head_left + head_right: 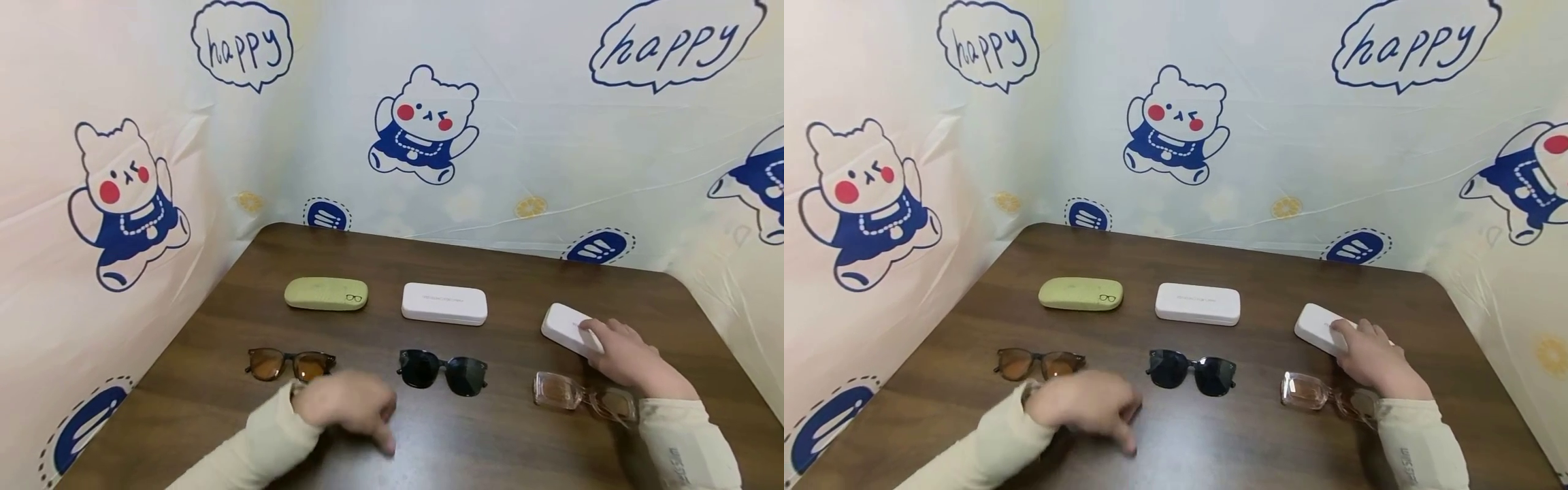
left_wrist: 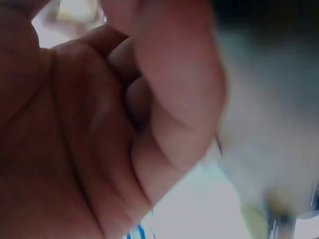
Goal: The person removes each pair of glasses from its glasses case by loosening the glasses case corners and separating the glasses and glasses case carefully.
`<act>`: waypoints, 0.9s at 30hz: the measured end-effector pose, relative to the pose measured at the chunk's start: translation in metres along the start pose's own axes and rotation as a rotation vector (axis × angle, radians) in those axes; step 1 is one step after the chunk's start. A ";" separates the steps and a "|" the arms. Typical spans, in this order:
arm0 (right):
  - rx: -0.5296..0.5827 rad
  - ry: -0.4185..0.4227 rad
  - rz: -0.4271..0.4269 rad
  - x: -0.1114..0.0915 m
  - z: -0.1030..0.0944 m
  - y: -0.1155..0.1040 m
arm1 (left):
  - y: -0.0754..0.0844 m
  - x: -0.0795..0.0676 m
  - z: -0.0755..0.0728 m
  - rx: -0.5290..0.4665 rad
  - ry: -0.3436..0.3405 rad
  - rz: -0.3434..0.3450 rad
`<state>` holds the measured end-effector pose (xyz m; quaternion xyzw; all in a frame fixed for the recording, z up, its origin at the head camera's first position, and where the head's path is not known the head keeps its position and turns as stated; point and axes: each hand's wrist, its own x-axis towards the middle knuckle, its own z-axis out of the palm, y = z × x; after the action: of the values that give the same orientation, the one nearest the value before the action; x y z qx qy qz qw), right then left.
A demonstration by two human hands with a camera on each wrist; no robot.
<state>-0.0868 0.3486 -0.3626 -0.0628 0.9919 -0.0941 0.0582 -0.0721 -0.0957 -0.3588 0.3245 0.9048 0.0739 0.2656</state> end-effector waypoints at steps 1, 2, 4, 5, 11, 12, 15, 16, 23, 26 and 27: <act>-0.004 -0.005 -0.005 -0.001 -0.001 0.000 | -0.007 0.001 -0.010 -0.035 0.018 -0.016; -0.009 -0.006 -0.013 -0.001 -0.001 0.000 | -0.016 0.003 -0.021 -0.064 0.047 -0.035; -0.021 -0.012 -0.034 -0.002 -0.002 0.000 | -0.034 0.004 -0.043 -0.098 0.129 -0.078; -0.025 -0.015 -0.047 -0.003 -0.003 0.000 | -0.043 0.006 -0.053 -0.102 0.174 -0.104; -0.025 -0.007 -0.125 -0.006 -0.007 -0.009 | -0.087 0.016 -0.084 -0.029 0.330 -0.260; -0.020 -0.005 -0.134 -0.007 -0.008 -0.012 | -0.092 0.018 -0.084 -0.026 0.315 -0.275; 0.004 -0.004 -0.154 -0.011 -0.013 -0.023 | -0.099 0.025 -0.083 -0.047 0.248 -0.298; 0.017 -0.004 -0.161 -0.013 -0.014 -0.027 | -0.100 0.026 -0.082 -0.054 0.232 -0.303; 0.099 -0.035 -0.199 -0.018 -0.030 -0.066 | -0.097 0.034 -0.079 -0.025 0.290 -0.420; 0.131 -0.045 -0.208 -0.015 -0.038 -0.086 | -0.099 0.036 -0.078 -0.053 0.297 -0.458; 0.138 -0.042 -0.215 -0.014 -0.041 -0.092 | -0.100 0.037 -0.077 -0.074 0.298 -0.464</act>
<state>-0.0680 0.2681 -0.3036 -0.1667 0.9691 -0.1665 0.0728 -0.1912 -0.1473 -0.3396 0.0842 0.9807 0.0911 0.1512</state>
